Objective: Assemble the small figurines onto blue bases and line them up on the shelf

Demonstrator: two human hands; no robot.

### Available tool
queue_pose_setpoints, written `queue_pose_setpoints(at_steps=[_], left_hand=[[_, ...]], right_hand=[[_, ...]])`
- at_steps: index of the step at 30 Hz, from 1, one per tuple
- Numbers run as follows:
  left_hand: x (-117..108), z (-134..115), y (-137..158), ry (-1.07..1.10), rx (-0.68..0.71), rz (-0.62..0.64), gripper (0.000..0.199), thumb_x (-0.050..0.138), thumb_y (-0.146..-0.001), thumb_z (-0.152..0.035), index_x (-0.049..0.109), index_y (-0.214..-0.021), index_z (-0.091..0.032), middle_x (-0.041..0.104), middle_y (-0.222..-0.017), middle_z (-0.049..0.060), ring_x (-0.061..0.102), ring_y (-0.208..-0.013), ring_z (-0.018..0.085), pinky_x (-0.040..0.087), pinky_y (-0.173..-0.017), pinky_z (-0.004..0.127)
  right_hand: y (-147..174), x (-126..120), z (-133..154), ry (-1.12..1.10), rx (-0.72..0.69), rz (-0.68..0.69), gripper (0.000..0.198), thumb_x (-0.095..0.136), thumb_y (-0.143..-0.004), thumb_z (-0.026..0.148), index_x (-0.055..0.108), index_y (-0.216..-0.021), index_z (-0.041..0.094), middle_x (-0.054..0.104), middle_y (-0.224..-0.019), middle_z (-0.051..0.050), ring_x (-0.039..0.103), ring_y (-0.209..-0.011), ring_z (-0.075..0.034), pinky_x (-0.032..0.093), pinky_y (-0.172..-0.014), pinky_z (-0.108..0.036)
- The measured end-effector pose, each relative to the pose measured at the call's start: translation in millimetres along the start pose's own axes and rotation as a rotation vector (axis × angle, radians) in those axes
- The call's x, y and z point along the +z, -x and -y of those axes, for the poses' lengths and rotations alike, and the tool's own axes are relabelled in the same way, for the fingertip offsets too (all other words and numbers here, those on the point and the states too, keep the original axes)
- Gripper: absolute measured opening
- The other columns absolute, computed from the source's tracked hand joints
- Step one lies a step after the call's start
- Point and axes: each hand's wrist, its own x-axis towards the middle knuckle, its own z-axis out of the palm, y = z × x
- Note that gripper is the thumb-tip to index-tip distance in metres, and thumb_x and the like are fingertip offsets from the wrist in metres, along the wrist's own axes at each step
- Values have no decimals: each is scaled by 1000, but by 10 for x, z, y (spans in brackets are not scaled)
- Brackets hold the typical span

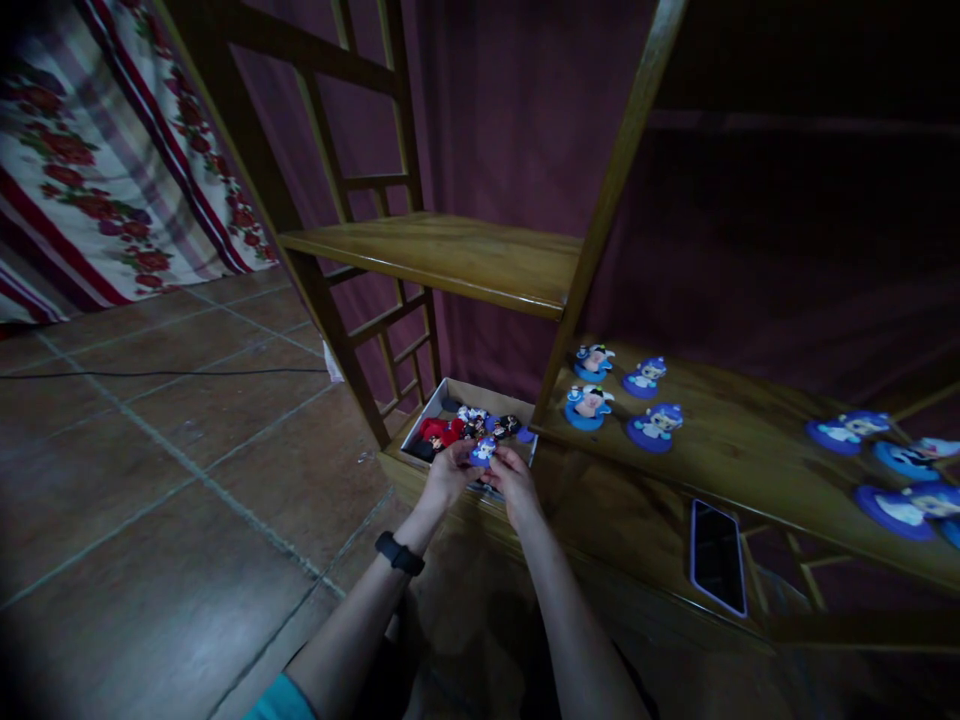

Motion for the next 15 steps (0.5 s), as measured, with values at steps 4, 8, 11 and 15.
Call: queue_pose_setpoints(at_steps=[4,8,11,15], left_hand=[[-8,-6,14,-77,93,-6,37,67,-48,-4,56,-82,-15,60,-74,0,55,-65,11,43,-64,24],[-1,-60,48,-134,112,-4,31,67,-49,-6,55,-76,-15,58,-69,-2,53,-61,10,42,-60,23],[4,-83,64,-156,116,-19,30,67,-49,-6,56,-75,-16,59,-70,-1,54,-61,11,42,-60,23],[-4,-40,53,-202,114,-21,30,68,-49,-8,56,-75,-16,60,-68,0,55,-62,12,42,-61,25]], right_hand=[[-4,0,2,-21,27,6,35,69,-60,34,58,-91,21,66,-81,-1,61,-68,-13,50,-68,-28],[5,-1,6,-9,32,20,33,70,-60,33,59,-90,21,66,-83,-2,62,-69,-13,50,-68,-28],[1,-7,4,-3,32,19,32,70,-60,32,59,-87,20,67,-83,-2,62,-69,-14,51,-66,-28],[-16,-15,-15,-4,30,4,28,70,-59,32,59,-83,20,66,-79,-1,62,-66,-13,50,-65,-28]])
